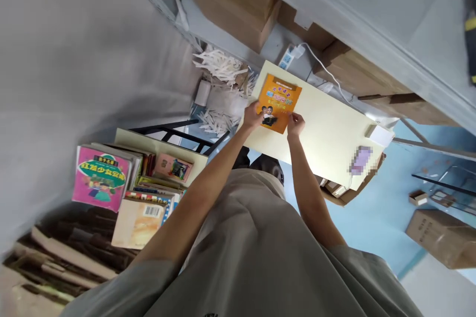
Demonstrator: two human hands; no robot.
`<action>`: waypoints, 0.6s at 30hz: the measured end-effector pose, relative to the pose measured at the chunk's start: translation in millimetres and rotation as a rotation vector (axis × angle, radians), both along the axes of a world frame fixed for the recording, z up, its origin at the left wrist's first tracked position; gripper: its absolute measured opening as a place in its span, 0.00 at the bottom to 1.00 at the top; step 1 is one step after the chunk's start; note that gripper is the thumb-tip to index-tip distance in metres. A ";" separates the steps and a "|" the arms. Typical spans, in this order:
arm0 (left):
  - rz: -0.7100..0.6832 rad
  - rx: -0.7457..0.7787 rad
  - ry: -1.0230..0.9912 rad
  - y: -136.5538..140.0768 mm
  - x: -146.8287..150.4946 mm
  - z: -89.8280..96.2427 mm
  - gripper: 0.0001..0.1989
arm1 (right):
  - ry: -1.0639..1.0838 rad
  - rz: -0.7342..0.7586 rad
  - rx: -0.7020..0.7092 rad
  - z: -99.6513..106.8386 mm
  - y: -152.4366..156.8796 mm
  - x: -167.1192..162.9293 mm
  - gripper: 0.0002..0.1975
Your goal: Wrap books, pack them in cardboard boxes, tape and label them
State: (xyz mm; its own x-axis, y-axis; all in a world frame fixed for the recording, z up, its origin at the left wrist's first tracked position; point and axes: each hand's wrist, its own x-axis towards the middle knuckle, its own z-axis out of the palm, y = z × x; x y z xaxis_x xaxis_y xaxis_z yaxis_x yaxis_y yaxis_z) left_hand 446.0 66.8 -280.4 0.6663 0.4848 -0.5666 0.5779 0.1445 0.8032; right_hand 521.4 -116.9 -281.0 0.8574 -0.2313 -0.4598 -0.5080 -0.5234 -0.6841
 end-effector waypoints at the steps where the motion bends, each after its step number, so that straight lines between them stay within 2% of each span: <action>1: -0.038 0.010 -0.005 7.1 -3.1 -4.3 0.17 | 0.012 -0.010 -0.088 1.6 2.7 -0.8 0.08; 3: -0.038 -0.005 -0.006 24.0 -17.7 -13.7 0.19 | -0.017 -0.005 -0.261 8.1 8.2 -5.5 0.10; 5: 0.061 -0.021 0.047 43.9 -40.8 -25.1 0.19 | -0.101 0.050 -0.369 16.8 17.6 -13.6 0.11; 8: 0.219 -0.065 0.221 73.3 -81.3 -48.1 0.18 | -0.207 0.250 -0.359 25.1 45.2 -29.2 0.08; 10: 0.273 -0.100 0.342 87.4 -104.6 -66.3 0.18 | -0.232 0.400 -0.311 22.8 72.0 -39.4 0.06; 14: 0.363 -0.140 0.431 96.5 -130.4 -103.1 0.17 | -0.226 0.667 -0.243 -1.1 131.6 -53.9 0.05; 18: 0.463 -0.232 0.360 91.1 -134.8 -139.5 0.12 | -0.216 0.908 -0.180 -42.2 185.0 -59.3 0.09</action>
